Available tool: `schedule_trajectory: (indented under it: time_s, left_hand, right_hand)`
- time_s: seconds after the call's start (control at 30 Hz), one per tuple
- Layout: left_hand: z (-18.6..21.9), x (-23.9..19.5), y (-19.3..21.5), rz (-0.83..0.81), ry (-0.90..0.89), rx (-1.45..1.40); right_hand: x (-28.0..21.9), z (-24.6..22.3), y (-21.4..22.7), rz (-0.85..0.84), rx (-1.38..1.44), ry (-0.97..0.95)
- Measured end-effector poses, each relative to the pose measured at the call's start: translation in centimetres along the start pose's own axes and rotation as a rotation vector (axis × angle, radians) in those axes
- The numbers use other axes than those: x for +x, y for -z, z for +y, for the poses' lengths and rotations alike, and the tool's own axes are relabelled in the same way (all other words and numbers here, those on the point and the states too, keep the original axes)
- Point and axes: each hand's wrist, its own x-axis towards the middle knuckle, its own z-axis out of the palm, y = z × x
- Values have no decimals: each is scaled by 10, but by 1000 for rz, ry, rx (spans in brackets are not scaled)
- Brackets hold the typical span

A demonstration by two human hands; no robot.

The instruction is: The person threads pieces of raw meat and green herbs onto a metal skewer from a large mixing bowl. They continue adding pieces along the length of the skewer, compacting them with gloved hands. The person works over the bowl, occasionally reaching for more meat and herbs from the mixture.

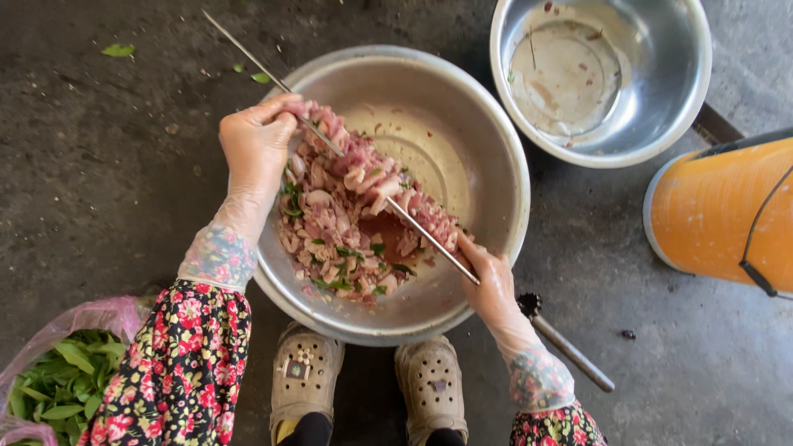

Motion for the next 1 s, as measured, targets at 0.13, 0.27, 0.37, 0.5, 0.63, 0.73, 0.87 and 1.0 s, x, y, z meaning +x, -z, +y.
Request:
schedule_trajectory:
  time_s: [0.13,0.27,0.37,0.5,0.63,0.73,0.87,1.0]
  left_hand:
    - [16,-53,-27,-160,76,234]
    - [-1,-73,-1,-299,274,87]
    - [-34,-91,18,-380,350,632]
    - [-86,-113,4,-751,-32,1434]
    - [-103,-100,-2,-547,-35,1188]
    - [-111,-83,-11,-651,515,922]
    - [-142,-89,-38,-768,207,1329]
    - [-170,-98,-47,-818,5,1578]
  right_hand:
    - [4,-3,4,-5,-1,26]
    - [5,-8,6,-72,-25,-86]
    - [6,-12,8,-65,-35,-78]
    - [3,-12,10,-61,-17,-38]
    - [2,-9,8,-16,-9,-9]
    - [3,-7,6,5,-14,3]
    - [0,-6,4,2,-13,-7]
    - [2,-6,6,5,14,17]
